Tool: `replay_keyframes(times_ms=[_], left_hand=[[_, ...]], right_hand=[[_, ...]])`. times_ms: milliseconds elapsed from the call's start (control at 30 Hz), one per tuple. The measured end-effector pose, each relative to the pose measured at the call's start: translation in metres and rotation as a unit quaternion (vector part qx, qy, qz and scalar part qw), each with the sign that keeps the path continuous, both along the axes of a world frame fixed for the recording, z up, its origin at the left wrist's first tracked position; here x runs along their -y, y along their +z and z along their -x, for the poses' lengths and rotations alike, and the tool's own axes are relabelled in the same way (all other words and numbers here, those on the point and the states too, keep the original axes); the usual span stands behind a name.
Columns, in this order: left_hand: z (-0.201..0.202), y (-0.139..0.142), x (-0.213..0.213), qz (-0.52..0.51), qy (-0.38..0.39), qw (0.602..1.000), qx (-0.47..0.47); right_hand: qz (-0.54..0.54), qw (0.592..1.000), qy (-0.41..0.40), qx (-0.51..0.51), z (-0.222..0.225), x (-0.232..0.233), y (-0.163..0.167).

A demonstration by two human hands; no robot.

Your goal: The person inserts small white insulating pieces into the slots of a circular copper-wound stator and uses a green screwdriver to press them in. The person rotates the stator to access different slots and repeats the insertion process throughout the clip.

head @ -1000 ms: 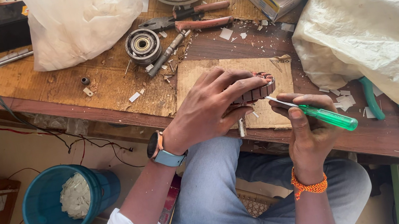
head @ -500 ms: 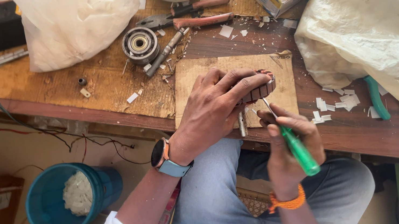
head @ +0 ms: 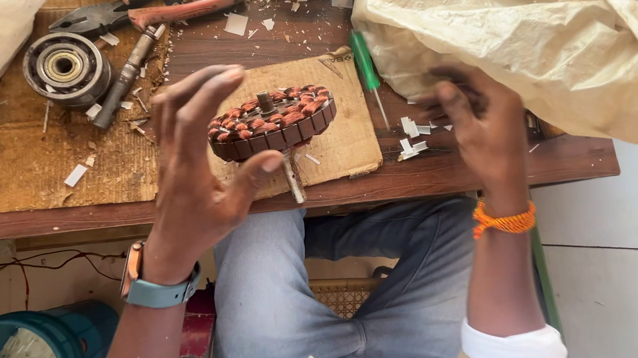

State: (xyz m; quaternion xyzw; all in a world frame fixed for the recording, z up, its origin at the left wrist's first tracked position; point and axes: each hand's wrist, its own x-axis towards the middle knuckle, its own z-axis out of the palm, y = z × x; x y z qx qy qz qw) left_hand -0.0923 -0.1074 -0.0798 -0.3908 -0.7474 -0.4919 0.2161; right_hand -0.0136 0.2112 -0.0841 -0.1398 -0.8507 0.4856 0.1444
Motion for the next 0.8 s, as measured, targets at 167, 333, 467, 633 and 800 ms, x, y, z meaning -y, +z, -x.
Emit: replay_keyframes(times_ms=[167,333,467,633,800], left_hand=[[0.004,-0.006,0.027,0.039,0.054,0.997,0.036],[0.005,-0.016,0.038,0.058,0.077,0.994,0.048],[0.002,-0.008,0.041,0.044,0.09,0.995,0.018],[-0.03,0.009,0.026,0.047,0.045,0.994,0.088],[-0.066,-0.006,-0.03,0.036,-0.128,0.962,0.24]], right_hand=[[-0.248,0.963,0.09,-0.051,-0.024,0.003,-0.001],[-0.32,0.939,0.118,-0.052,-0.019,0.005,-0.02],[-0.315,0.942,0.071,-0.087,-0.021,0.001,-0.023],[-0.045,0.997,-0.015,-0.056,-0.052,0.013,-0.012],[0.009,0.996,0.055,-0.063,-0.065,0.057,-0.027]])
